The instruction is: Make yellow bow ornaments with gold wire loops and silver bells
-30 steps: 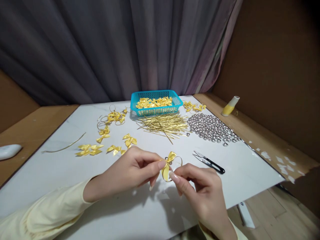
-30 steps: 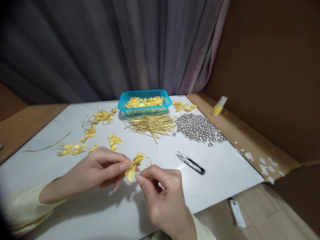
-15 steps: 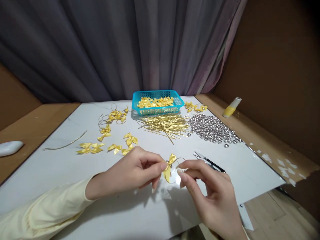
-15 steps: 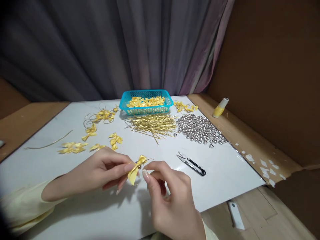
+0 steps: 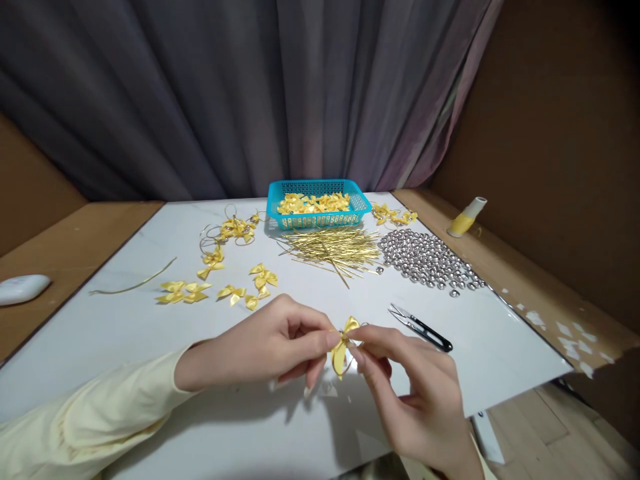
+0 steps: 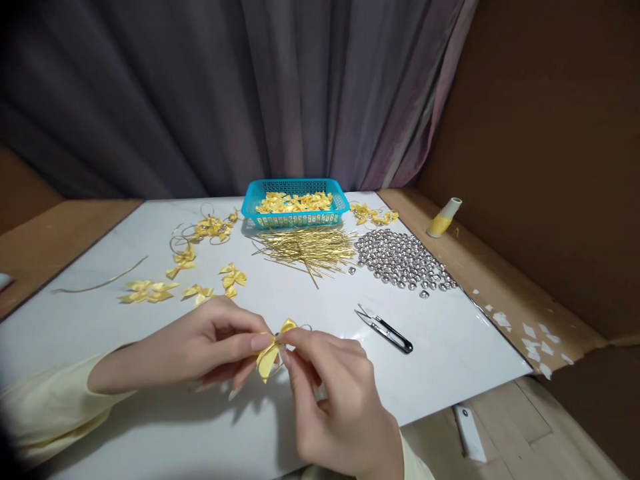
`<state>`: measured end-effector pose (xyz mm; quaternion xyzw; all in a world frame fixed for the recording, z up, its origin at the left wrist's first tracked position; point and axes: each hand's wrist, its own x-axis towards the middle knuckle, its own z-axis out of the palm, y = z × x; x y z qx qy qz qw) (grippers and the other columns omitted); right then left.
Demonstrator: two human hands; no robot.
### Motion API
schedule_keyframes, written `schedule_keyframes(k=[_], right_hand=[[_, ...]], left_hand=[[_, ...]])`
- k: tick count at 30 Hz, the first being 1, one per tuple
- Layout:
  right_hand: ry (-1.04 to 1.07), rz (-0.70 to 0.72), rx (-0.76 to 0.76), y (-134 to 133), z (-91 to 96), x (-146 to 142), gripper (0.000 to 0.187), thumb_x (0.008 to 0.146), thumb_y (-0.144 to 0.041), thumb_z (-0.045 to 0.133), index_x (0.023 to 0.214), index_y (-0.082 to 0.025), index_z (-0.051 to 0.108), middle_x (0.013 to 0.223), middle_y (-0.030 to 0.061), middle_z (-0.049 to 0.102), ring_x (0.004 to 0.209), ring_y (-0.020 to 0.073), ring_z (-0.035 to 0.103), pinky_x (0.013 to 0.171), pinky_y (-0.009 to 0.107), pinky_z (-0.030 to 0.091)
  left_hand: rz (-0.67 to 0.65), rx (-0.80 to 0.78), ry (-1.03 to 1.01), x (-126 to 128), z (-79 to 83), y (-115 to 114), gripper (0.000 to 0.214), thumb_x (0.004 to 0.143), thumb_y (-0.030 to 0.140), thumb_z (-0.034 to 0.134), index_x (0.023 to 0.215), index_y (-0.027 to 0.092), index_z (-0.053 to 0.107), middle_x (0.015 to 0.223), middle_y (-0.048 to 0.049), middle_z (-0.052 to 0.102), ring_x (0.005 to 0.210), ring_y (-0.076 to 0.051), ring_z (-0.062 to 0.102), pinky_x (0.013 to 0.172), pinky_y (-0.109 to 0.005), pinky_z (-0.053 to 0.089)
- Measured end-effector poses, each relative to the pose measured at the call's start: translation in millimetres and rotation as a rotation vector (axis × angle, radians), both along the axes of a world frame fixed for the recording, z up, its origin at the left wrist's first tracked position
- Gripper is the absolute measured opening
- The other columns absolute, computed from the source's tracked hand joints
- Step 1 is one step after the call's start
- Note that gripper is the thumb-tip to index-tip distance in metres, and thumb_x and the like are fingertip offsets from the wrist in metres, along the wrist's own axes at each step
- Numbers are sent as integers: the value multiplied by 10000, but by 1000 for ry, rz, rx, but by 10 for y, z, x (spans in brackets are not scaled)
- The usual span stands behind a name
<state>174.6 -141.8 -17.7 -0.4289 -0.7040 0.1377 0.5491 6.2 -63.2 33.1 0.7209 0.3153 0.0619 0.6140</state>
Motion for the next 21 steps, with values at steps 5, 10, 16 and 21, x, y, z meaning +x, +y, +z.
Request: schedule_keyframes(k=[5, 10, 16, 21], right_hand=[[-3, 10, -29, 3, 7, 1, 192, 789, -40, 527, 921, -166, 587, 635, -18, 573, 499, 81, 444, 496, 217, 400], [-3, 8, -25, 2, 13, 0, 171, 787, -38, 524, 896, -156, 584, 635, -17, 568, 495, 78, 442, 495, 212, 397], [3, 27, -19, 21, 18, -3, 172, 790, -36, 517, 897, -156, 577, 646, -14, 578, 505, 80, 466, 499, 208, 405], [14, 20, -49, 26, 6, 1, 161, 800, -58, 515, 900, -166, 579, 625, -13, 582, 485, 92, 480, 476, 223, 401]], left_hand=[[7, -105, -5, -1, -26, 17, 322, 879, 339, 459, 661, 129, 568, 507, 31, 536, 334, -17, 367, 327, -112, 285], [29, -126, 13, 5, -49, 23, 315, 857, 373, 498, 672, 129, 571, 520, 27, 553, 334, -18, 369, 319, -113, 284], [27, -102, 9, 18, -31, 14, 292, 839, 376, 526, 691, 129, 574, 512, 31, 558, 322, -13, 368, 312, -107, 269], [37, -98, 13, 15, -29, 11, 282, 838, 357, 527, 680, 128, 570, 506, 33, 550, 323, -17, 367, 313, -115, 265]])
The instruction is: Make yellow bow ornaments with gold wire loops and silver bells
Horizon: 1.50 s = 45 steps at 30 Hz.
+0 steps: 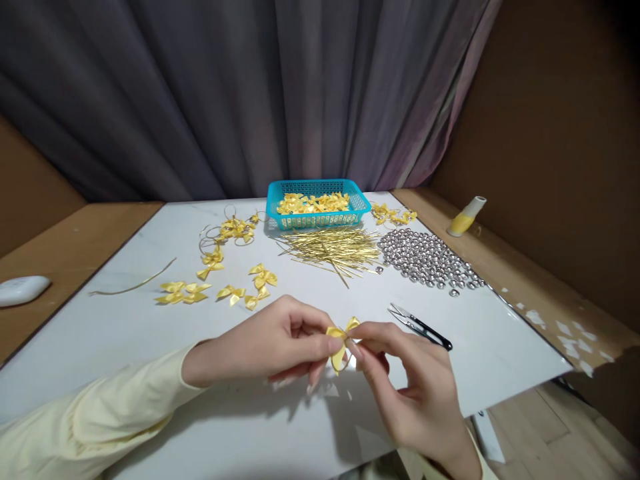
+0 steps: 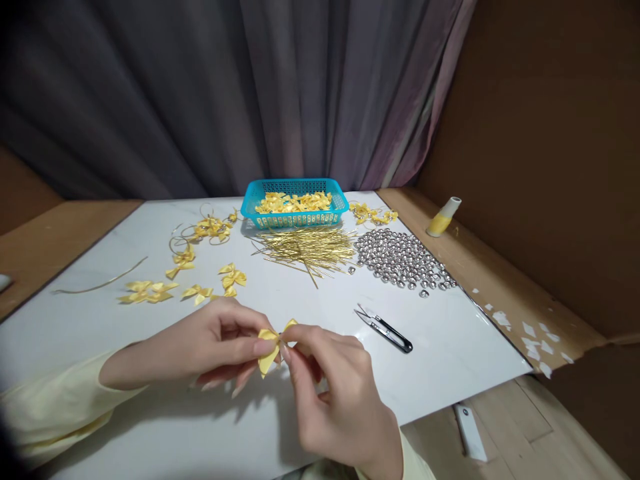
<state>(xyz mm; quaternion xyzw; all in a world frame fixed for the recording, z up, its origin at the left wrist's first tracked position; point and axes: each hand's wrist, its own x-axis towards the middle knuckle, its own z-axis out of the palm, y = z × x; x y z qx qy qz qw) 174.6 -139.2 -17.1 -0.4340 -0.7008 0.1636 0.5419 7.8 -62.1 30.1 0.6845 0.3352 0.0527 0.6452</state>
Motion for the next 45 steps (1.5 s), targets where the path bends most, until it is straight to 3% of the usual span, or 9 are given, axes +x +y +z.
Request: schedule_keyframes(k=[11, 17, 32, 45], right_hand=[[92, 23, -109, 0, 1, 57, 190, 806, -78, 540, 958, -188, 566, 669, -12, 660, 570, 121, 610, 554, 226, 476], [33, 47, -9, 10, 20, 53, 123, 797, -61, 541, 848, -157, 597, 686, 21, 663, 562, 124, 614, 509, 223, 472], [33, 38, 18, 16, 0, 49, 144, 796, -72, 549, 890, -169, 595, 640, 3, 633, 573, 131, 624, 538, 231, 500], [11, 60, -11, 65, 1, 45, 134, 815, -87, 505, 885, -160, 592, 672, 14, 654, 533, 122, 596, 488, 234, 470]], left_hand=[[-3, 9, -2, -20, -14, 5, 280, 849, 345, 523, 688, 126, 591, 507, 36, 550, 319, -11, 361, 313, -111, 259], [3, -62, -16, -21, -18, 12, 284, 849, 339, 525, 673, 122, 574, 502, 31, 554, 321, -15, 368, 309, -106, 267], [-3, -283, -122, -12, -63, 52, 222, 834, 276, 542, 691, 124, 618, 478, 25, 575, 289, -22, 342, 281, -106, 249], [5, -245, -114, 18, -99, 89, 262, 835, 313, 540, 672, 119, 608, 463, 21, 564, 286, -27, 325, 292, -124, 238]])
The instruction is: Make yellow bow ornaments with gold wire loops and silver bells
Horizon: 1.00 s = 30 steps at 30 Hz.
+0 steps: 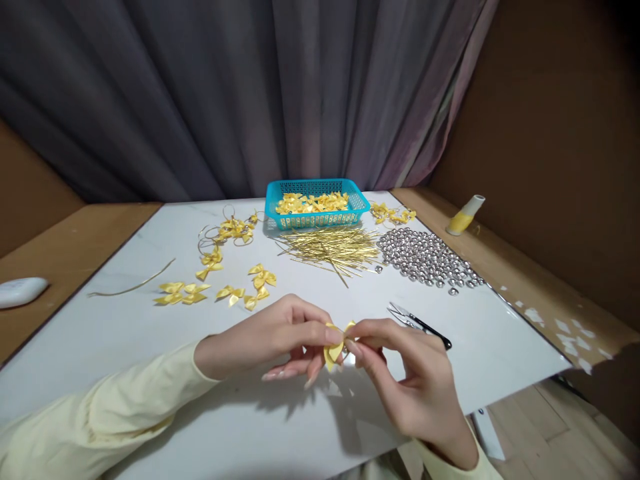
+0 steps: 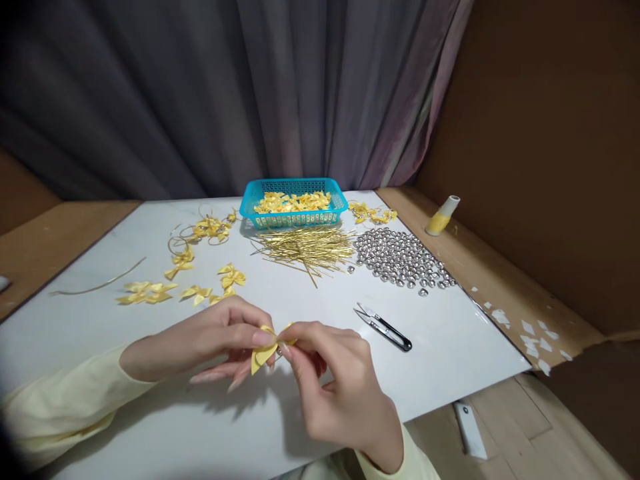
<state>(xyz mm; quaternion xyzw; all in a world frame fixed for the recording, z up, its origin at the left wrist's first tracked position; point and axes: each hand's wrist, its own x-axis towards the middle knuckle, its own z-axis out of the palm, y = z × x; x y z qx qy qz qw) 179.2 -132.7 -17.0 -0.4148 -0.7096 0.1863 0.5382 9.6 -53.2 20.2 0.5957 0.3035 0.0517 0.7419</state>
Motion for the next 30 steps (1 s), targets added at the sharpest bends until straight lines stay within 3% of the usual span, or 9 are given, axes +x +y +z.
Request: schedule_keyframes(k=[14, 20, 25, 30], right_hand=[[-12, -13, -138, 121, -110, 39, 97, 820, -122, 508, 852, -163, 591, 575, -20, 631, 485, 107, 573, 495, 207, 440], [30, -66, -222, 56, -91, 89, 68, 825, -145, 512, 804, -163, 574, 650, 9, 664, 563, 119, 622, 514, 192, 448], [-11, -37, -296, -31, -116, 65, 107, 840, -162, 498, 755, -173, 562, 573, -21, 620, 500, 96, 577, 428, 178, 359], [15, -60, -330, -28, -173, -7, 142, 844, -173, 490, 729, -165, 572, 532, -24, 600, 454, 87, 547, 410, 183, 324]], left_hand=[[67, 42, 49, 25, -198, 88, 263, 835, 289, 518, 654, 115, 596, 441, 37, 542, 286, -24, 298, 287, -127, 210], [156, 166, 74, 50, -239, 46, 295, 830, 322, 535, 622, 116, 572, 456, 34, 529, 312, -26, 303, 306, -139, 217], [213, 321, 30, 60, -250, 2, 345, 852, 332, 510, 585, 122, 574, 386, 64, 433, 318, -19, 298, 328, -134, 228], [245, 405, 13, 66, -254, -31, 332, 859, 299, 503, 595, 121, 596, 449, 51, 510, 327, -6, 316, 343, -127, 254]])
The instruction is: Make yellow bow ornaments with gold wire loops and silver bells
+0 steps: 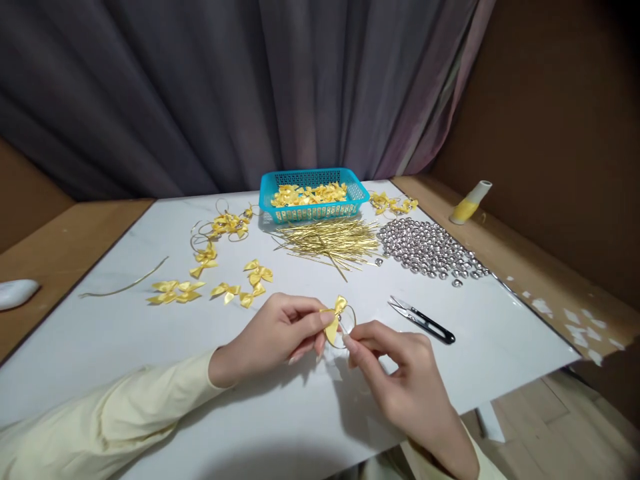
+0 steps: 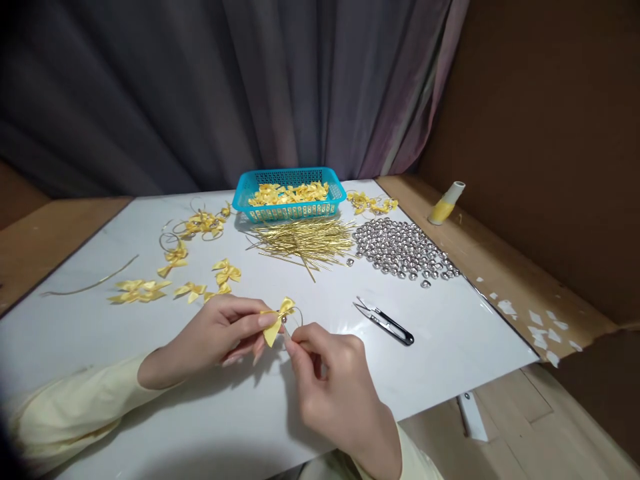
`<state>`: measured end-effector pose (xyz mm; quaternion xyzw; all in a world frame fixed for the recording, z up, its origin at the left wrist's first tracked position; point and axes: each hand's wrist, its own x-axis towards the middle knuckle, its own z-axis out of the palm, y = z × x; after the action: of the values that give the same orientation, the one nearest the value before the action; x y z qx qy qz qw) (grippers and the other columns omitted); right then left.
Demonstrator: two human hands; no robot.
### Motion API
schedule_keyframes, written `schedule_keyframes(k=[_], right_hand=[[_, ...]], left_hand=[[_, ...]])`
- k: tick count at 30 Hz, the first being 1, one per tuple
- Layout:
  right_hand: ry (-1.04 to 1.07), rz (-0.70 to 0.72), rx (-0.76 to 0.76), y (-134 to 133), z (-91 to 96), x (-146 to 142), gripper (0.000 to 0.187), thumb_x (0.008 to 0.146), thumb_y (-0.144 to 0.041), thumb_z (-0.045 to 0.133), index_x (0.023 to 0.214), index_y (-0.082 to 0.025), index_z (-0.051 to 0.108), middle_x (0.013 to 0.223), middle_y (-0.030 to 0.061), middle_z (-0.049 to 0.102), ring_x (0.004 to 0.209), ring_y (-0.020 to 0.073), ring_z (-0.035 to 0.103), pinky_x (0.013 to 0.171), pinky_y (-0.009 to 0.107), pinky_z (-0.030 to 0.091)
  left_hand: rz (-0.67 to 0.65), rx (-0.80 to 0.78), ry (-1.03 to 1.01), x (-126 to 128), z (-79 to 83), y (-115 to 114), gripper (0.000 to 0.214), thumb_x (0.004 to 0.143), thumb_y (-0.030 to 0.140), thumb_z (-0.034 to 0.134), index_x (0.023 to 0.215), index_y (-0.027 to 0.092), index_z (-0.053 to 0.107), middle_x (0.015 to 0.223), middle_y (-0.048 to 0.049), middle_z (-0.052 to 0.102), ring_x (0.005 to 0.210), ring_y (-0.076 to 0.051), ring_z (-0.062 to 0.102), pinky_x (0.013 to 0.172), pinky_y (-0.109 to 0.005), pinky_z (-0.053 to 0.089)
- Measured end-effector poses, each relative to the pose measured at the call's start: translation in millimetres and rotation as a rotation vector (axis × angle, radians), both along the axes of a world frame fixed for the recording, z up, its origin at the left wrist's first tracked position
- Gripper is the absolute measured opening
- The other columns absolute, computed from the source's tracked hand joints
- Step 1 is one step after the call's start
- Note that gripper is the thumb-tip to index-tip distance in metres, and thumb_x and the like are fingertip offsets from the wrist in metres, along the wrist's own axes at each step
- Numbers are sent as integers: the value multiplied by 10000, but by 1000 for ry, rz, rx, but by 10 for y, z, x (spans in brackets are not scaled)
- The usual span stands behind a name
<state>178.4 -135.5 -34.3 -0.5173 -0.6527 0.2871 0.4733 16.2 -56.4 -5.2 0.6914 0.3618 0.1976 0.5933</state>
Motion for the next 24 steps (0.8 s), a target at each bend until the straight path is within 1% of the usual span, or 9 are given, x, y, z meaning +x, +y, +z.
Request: schedule_keyframes(k=[8, 12, 14, 18, 21, 24], right_hand=[[32, -16, -6, 17, 4, -29, 166, 828, -166, 498, 699, -146, 601, 510, -15, 588, 422, 81, 516, 368, 178, 292], [61, -27, 0, 30, -4, -43, 175, 824, -164, 498, 699, -137, 618, 499, -13, 577, 396, 76, 477, 374, 178, 314], [94, -37, -2, 34, -15, -61, 172, 825, -170, 499, 713, -136, 626, 500, -14, 572, 391, 74, 458, 384, 178, 332], [173, -28, -29, 25, -21, -105, 162, 833, -182, 497, 776, -149, 645, 517, -25, 568, 386, 67, 424, 385, 173, 339], [219, -19, -43, 15, -15, -133, 159, 835, -180, 494, 808, -151, 648, 538, -23, 573, 397, 65, 431, 388, 169, 344], [240, -15, -47, 16, -13, -156, 162, 835, -170, 490, 805, -147, 647, 551, -19, 574, 409, 66, 444, 398, 168, 355]], left_hand=[[-15, 51, 29, -1, -13, 11, 338, 869, 290, 483, 592, 127, 589, 451, 50, 513, 338, -10, 328, 362, -129, 273], [-12, 91, 31, -5, -8, 1, 337, 872, 277, 475, 591, 128, 585, 461, 48, 521, 343, -15, 331, 360, -134, 273], [8, 130, 27, -1, -7, -17, 342, 871, 260, 471, 572, 129, 573, 456, 53, 510, 344, -16, 334, 360, -135, 274], [71, 273, 28, 16, -25, -65, 350, 866, 227, 475, 539, 132, 558, 453, 60, 499, 357, -16, 359, 384, -132, 302], [116, 352, 25, 30, -52, -102, 329, 862, 220, 480, 559, 135, 573, 462, 60, 512, 360, -18, 366, 396, -135, 319], [171, 389, 13, 44, -82, -139, 305, 861, 218, 482, 584, 139, 583, 458, 64, 508, 362, -20, 360, 399, -134, 320]])
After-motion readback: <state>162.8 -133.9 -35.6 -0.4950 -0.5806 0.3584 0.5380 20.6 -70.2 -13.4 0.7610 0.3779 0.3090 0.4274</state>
